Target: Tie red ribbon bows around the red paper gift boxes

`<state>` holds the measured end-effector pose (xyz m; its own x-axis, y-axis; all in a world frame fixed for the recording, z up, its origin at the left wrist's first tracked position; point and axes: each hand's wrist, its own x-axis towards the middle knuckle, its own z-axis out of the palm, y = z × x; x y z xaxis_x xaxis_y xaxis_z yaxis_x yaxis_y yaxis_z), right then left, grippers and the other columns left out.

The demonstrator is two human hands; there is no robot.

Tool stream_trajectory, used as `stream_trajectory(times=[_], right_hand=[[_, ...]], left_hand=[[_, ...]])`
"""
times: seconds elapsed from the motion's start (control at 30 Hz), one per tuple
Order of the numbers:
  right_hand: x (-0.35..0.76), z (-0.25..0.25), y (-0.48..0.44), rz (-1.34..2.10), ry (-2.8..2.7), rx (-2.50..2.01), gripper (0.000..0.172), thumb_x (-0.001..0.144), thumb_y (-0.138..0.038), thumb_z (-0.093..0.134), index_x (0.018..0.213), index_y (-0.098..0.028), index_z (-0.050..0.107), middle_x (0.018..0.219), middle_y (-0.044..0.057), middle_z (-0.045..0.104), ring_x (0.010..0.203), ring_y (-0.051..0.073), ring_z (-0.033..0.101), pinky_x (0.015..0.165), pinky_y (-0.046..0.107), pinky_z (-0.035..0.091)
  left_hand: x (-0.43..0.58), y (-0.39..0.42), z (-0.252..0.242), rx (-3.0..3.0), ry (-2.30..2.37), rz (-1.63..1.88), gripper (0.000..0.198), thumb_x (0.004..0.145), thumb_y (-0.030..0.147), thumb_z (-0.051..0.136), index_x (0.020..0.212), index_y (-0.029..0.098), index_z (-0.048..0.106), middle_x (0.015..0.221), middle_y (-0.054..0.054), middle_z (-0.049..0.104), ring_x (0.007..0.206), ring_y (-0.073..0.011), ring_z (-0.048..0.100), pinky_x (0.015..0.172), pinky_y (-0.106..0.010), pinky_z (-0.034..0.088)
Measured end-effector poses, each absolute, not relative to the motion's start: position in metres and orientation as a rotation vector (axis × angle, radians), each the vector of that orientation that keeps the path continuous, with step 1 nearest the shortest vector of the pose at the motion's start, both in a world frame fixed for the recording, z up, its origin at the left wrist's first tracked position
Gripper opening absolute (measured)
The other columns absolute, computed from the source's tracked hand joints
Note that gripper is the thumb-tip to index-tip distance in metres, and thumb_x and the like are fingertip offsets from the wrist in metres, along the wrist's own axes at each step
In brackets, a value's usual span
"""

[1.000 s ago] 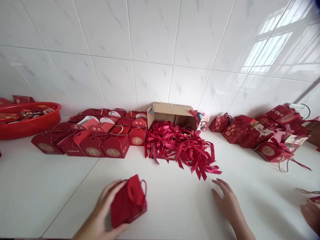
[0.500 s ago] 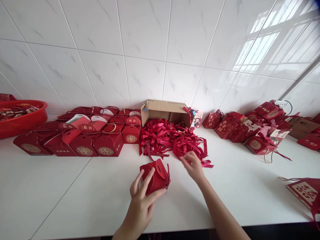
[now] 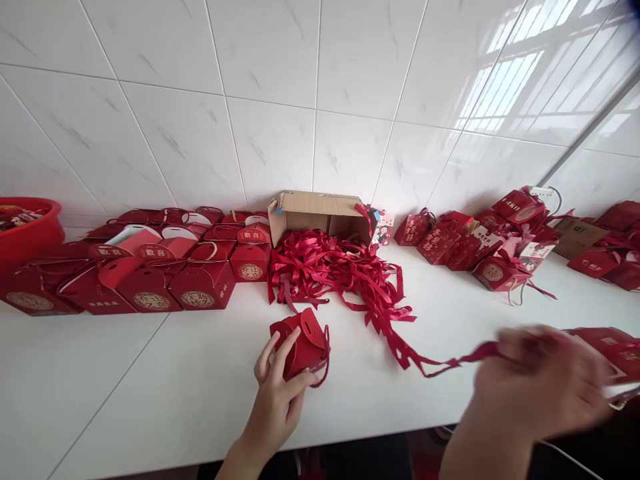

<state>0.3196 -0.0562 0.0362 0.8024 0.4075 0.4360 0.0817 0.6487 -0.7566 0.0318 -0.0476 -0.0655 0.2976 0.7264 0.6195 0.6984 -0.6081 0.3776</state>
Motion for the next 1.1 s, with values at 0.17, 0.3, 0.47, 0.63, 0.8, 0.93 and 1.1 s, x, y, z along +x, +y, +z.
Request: stream_trajectory(times=[0.17,0.3,0.47,0.63,0.8,0.93,1.1], right_hand=[[0.279,0.031,-0.041,0.507,-0.974,-0.89,0.016,0.083,-0.033,0.06,0.081,-0.019,0.068,0.077,0.004,0.064,0.055,0.012,0.053,0.046,0.025,0.038],[0.247,0.011,-0.019,0.959,-1.363,-1.062,0.022,0.084,-0.029,0.061,0.104,-0.022,0.057,0.066,-0.002,0.057,0.058,0.013,0.051,0.052,0.025,0.039],[0.218,-0.01,0.007,1.154,-1.543,-1.11,0.019,0.082,-0.027,0.056,0.099,-0.022,0.048,0.062,-0.006,0.051,0.052,0.01,0.04,0.05,0.023,0.032],[0.212,-0.011,0.012,1.172,-1.591,-1.147,0.015,0.079,-0.025,0.054,0.089,-0.024,0.043,0.059,-0.008,0.048,0.051,0.01,0.038,0.05,0.023,0.031],[0.21,-0.006,0.01,1.125,-1.604,-1.189,0.014,0.077,-0.024,0.053,0.082,-0.024,0.04,0.057,-0.008,0.041,0.052,0.01,0.034,0.051,0.023,0.029],[0.206,-0.007,0.01,1.158,-1.635,-1.153,0.014,0.077,-0.023,0.053,0.079,-0.023,0.039,0.063,-0.007,0.045,0.055,0.01,0.037,0.052,0.023,0.032],[0.205,-0.006,0.011,1.142,-1.639,-1.112,0.012,0.078,-0.022,0.053,0.08,-0.023,0.041,0.067,-0.006,0.046,0.058,0.011,0.041,0.054,0.023,0.033]], left_hand=[[0.026,-0.059,-0.051,2.382,1.107,1.244,0.02,0.077,0.013,0.049,0.085,0.022,0.065,0.155,-0.006,0.023,0.142,-0.0416,0.01,0.106,-0.066,0.023],[0.03,-0.043,-0.042,2.184,1.385,1.358,0.044,0.083,0.019,0.052,0.126,0.023,0.044,0.146,-0.014,0.034,0.141,-0.0336,0.021,0.109,-0.059,0.028],[0.035,-0.019,-0.042,2.172,1.577,1.103,0.041,0.085,0.02,0.05,0.125,0.023,0.043,0.137,-0.013,0.045,0.136,-0.0327,0.032,0.107,-0.057,0.033],[0.035,-0.021,-0.034,2.237,1.517,1.002,0.04,0.08,0.013,0.046,0.118,0.022,0.049,0.134,-0.011,0.048,0.132,-0.0301,0.038,0.106,-0.053,0.037],[0.035,-0.026,-0.027,2.251,1.495,0.972,0.043,0.076,0.011,0.048,0.117,0.022,0.051,0.133,-0.01,0.048,0.128,-0.03,0.041,0.104,-0.051,0.039],[0.035,-0.024,-0.022,2.266,1.46,0.928,0.044,0.074,0.016,0.054,0.118,0.021,0.052,0.131,-0.01,0.049,0.127,-0.0304,0.041,0.104,-0.051,0.039],[0.034,-0.016,-0.016,2.141,1.535,0.928,0.03,0.083,0.018,0.043,0.108,0.024,0.06,0.125,-0.006,0.057,0.121,-0.0269,0.047,0.101,-0.048,0.041]])
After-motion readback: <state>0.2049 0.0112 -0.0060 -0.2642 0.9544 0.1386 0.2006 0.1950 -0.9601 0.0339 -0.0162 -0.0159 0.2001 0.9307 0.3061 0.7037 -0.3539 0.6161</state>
